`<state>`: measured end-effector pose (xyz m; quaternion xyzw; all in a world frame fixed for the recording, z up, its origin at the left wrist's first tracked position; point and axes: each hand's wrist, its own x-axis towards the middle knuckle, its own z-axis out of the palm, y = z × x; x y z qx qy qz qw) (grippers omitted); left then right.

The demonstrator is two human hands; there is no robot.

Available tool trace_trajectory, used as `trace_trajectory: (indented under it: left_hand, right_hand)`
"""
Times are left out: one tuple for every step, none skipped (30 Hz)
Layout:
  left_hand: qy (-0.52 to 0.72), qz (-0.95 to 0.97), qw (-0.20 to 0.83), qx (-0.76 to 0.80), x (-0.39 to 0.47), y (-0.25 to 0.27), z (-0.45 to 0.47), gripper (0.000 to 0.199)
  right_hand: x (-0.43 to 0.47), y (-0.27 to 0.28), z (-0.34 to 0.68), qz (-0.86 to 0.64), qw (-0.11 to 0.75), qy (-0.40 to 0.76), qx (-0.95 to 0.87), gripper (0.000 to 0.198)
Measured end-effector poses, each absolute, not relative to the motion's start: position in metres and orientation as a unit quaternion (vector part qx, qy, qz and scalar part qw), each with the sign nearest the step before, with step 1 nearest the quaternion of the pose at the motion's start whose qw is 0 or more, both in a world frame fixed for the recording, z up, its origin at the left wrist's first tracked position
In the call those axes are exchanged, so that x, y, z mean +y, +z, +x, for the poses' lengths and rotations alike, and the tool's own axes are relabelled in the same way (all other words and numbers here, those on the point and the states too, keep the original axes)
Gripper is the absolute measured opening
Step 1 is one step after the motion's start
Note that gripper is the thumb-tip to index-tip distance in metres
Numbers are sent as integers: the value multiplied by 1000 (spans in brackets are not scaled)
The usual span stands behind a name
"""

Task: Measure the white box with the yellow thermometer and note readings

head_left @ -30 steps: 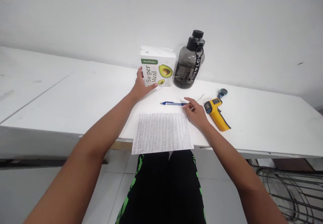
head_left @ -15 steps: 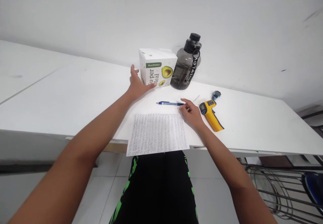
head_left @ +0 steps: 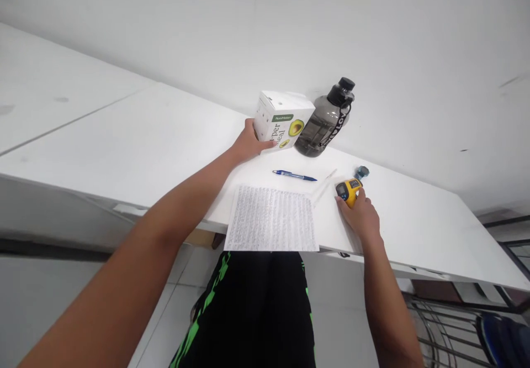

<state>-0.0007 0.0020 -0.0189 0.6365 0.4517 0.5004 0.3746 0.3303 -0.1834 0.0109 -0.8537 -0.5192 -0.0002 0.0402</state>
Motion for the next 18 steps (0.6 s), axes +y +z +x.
trace_trajectory:
  left_hand:
    - [503,636,379,446,3,-21,-1,74]
    - [508,633,379,444,3,-23,-1,73]
    - [515,629,378,443,3,-24,-2,72]
    - [523,622,378,443,3,-24,-1,71]
    - [535,612,378,443,3,-22,0,70]
    - [551,597,380,442,2,-20,1,69]
    - [570,578,381,443,0,-15,2,66]
    - [590,556,383,442,-2,-9,4,63]
    - [610,535,387,439,-6,-1,5,60]
    - [626,516,395,432,-11,8,7,56]
    - [636,501,407,422,-19,18,8,54]
    - [642,491,423,410,-29,29,8,53]
    - [645,480,437,404,-43,39,7,53]
    - [647,471,438,408,-61,49,5,54]
    - [646,465,441,414,-82,56,2,55]
    - [640,457,452,421,-107,61,-3,55]
    - [633,445,473,421,-133,63,-9,53]
    - [627,432,498,414,-161,63,-16,52]
  right_hand:
    - [-183,10,332,-853,44,10,-520,83]
    - [-182,10,332,-853,46,13,-520,79]
    - [-182,11,332,-853,48,16,-520,73]
    - [-182,12,332,-852,51,18,-521,68]
    - [-182,13,332,-850,56,19,-524,65]
    - [-183,14,331,-846,64,19,-528,64]
    - [-185,14,330,-842,75,19,-534,64]
    - [-187,14,330,-836,88,21,-541,65]
    - [-189,14,329,-831,102,24,-546,66]
    - [-192,14,329,-827,116,27,-549,67]
    - [-194,13,329,-825,134,30,-548,68]
    - [-196,12,329,-824,155,32,-544,67]
    - [-199,11,329,-822,180,33,-539,67]
    - [-201,11,329,-821,209,33,-531,66]
    - [-204,10,330,-815,239,33,-527,65]
    - [-209,9,330,-811,268,33,-519,68]
    - [-215,9,329,-809,292,30,-509,71]
    - [-223,8,328,-801,315,28,-508,74]
